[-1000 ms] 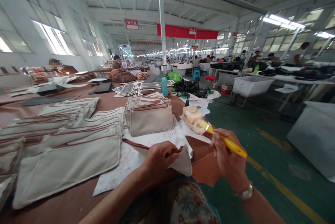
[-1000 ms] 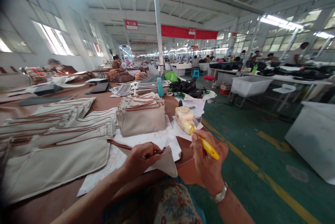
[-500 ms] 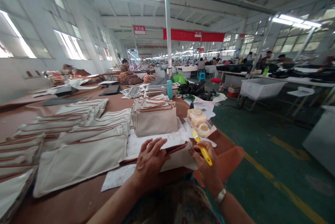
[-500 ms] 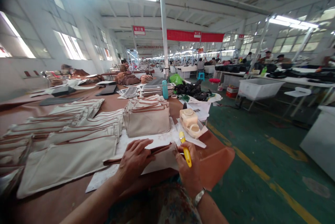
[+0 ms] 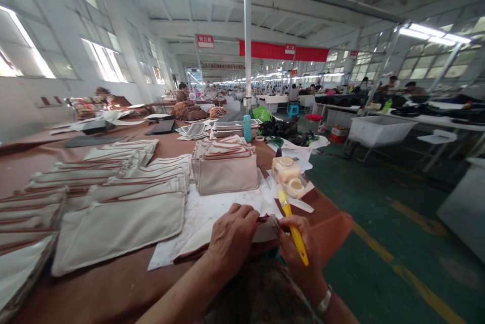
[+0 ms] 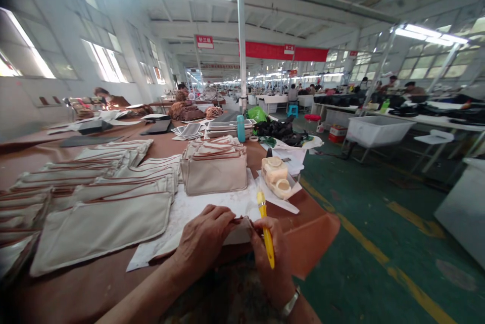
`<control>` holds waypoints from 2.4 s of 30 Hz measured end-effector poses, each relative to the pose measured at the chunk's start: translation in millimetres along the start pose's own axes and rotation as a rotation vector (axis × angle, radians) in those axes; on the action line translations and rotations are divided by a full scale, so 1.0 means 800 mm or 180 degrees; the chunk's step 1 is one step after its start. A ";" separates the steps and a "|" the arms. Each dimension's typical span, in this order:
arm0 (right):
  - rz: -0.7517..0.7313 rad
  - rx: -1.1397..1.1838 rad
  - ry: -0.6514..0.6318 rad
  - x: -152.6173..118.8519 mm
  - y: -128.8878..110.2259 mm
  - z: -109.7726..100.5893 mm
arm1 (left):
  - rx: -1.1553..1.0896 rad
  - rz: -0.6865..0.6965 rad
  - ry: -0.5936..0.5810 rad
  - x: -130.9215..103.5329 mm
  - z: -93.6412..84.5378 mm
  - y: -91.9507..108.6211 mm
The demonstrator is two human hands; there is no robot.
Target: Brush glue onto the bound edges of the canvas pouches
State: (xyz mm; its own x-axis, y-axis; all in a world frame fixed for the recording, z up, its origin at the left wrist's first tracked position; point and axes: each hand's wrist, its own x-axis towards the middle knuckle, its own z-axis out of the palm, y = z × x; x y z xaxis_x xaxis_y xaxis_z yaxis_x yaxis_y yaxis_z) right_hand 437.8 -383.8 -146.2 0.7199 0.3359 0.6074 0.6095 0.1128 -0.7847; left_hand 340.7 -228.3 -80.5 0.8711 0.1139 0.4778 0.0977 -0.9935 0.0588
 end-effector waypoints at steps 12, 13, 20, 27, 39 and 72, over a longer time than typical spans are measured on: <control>0.0258 0.0190 0.0079 0.006 -0.053 -0.073 | -0.1193 0.0146 0.0711 -0.055 0.044 0.016; 0.0423 0.0495 0.0099 0.010 -0.060 -0.081 | -0.1135 0.0298 0.0809 -0.057 0.044 0.013; 0.0595 0.0869 -0.0293 0.025 -0.089 -0.110 | -0.0735 0.0919 0.1045 -0.061 0.032 0.003; 0.0701 0.0673 -0.0892 0.012 -0.097 -0.095 | -0.0596 0.1095 0.0902 -0.064 0.022 0.007; 0.0311 0.0424 -0.0310 0.020 -0.129 -0.122 | -0.0486 0.1306 0.0962 -0.065 0.015 -0.002; 0.0419 -0.0488 -0.0864 0.031 -0.063 -0.130 | -0.1236 0.0695 -0.0265 -0.021 -0.035 -0.045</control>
State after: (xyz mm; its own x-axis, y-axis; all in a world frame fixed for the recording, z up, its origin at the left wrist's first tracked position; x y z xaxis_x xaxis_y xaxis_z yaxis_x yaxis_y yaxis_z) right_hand 459.4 -478.3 -78.7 0.6935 0.5773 0.4309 0.5749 -0.0831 -0.8140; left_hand 309.2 -194.6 -66.3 0.8886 -0.1146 0.4442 -0.2665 -0.9171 0.2965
